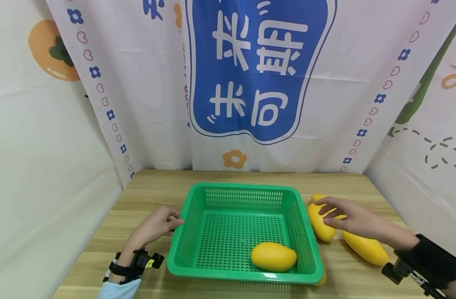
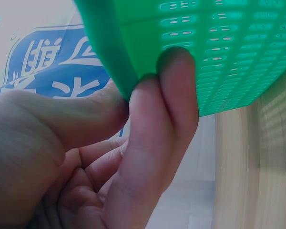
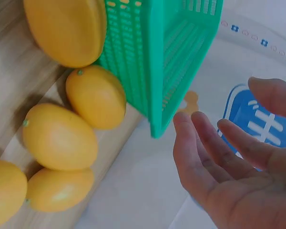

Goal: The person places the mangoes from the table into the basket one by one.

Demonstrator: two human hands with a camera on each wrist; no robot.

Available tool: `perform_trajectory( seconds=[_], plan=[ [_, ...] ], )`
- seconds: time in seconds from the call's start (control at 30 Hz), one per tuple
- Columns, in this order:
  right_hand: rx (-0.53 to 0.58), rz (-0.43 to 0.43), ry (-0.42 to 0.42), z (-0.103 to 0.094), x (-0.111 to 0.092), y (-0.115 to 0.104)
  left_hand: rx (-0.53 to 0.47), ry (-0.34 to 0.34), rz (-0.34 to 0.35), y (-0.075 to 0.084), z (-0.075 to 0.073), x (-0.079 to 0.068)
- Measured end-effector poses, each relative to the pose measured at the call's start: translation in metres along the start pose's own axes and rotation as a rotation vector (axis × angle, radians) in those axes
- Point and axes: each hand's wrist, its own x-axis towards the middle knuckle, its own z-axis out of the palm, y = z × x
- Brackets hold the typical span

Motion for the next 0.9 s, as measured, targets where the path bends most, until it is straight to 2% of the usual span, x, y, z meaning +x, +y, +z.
perform_trajectory(
  seconds=[0.4,0.67,0.9],
  plan=[
    [-0.047,0.1,0.048,-0.016,-0.018,0.032,-0.026,-0.007,0.001,0.0,-0.002,0.0],
    [0.009,0.219,0.042,-0.023,-0.027,0.05,-0.017,-0.002,0.001,-0.001,-0.002,0.0],
    [0.033,0.264,0.029,-0.029,-0.037,0.068,-0.015,-0.009,0.002,0.0,-0.001,0.0]
  ],
)
